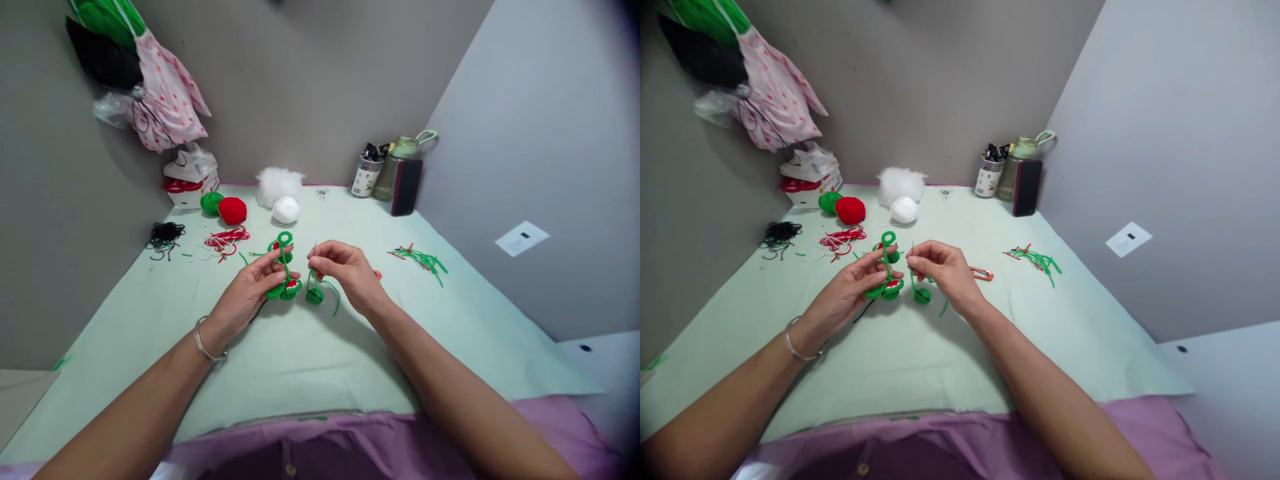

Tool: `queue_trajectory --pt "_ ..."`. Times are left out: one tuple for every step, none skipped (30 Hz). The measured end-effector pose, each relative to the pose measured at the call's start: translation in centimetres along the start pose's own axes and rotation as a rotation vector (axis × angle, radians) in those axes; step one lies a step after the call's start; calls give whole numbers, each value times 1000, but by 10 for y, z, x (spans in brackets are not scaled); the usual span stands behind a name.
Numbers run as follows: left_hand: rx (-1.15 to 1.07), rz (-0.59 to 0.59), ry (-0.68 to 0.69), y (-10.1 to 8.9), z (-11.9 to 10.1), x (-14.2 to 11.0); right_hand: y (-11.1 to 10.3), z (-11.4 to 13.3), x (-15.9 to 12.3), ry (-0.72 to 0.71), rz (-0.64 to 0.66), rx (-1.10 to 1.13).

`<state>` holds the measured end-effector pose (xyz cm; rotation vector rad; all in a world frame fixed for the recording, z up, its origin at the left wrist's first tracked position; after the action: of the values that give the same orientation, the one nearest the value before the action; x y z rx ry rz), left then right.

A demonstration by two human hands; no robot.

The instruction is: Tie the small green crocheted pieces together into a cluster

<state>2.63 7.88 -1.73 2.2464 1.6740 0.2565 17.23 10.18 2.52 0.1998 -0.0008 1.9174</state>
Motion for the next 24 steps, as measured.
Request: queue_trajectory --pt "0 -2 -3 0 0 0 1 0 -1 3 -6 -16" --pt "-2 -4 -5 0 0 0 2 0 -1 9 -9 -26" --pt "-3 -6 -6 0 0 -1 3 0 -2 16 -8 -29" --pt "-2 -6 -6 0 1 -1 4 -1 -2 23 -3 -23" --pt "2 -5 -5 1 1 -1 6 -3 -3 30 2 -9" --pt "8 -3 -2 1 1 -1 7 -4 -3 38 9 8" --pt "15 -1 1 2 1 0 8 -5 -3 45 16 24" --pt "23 2 5 2 1 0 9 -6 -3 51 21 35" --pt "31 2 10 3 1 0 10 -7 -4 56 25 36" --pt "38 2 15 3 1 0 10 -8 -4 58 27 27" --pt "44 3 19 3 1 0 11 -8 -4 54 31 8" --pt "50 5 21 4 1 0 11 -7 -4 48 35 -17" --pt "53 8 22 4 1 -1 12 -7 -4 38 38 -42" --pt "54 11 21 5 1 -1 13 -6 -4 26 40 -67" --pt "52 14 22 5 0 -1 13 -5 -4 14 41 -89" --pt "50 14 23 5 0 -2 14 -4 -5 2 40 -108" --pt "48 14 25 5 0 -2 14 -3 -5 -8 35 -124" --pt "47 14 28 5 -1 -2 14 -2 -5 -17 27 -137" --pt "47 16 31 5 -1 -2 14 -2 -5 -25 20 -145" --pt "49 20 35 4 -1 -2 14 -1 -5 -31 13 -149" --pt "51 24 38 4 -1 -2 14 -1 -5 -37 7 -150" --pt "53 29 41 4 -1 -2 14 -1 -4 -41 5 -150" --pt "54 33 45 4 -1 -1 14 0 -4 -45 4 -151" --pt "54 36 49 4 -1 -1 14 -1 -4 -47 6 -152"
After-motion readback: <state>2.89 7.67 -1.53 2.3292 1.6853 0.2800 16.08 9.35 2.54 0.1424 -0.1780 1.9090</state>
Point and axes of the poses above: each hand's wrist, its own x-axis towards the middle knuckle, its own y-axis out of the palm, z = x × y, the point moved 10 cm from there along x, towards the middle knuckle, and after that the axes turned 2 degrees about z, right-handed, at the moved point
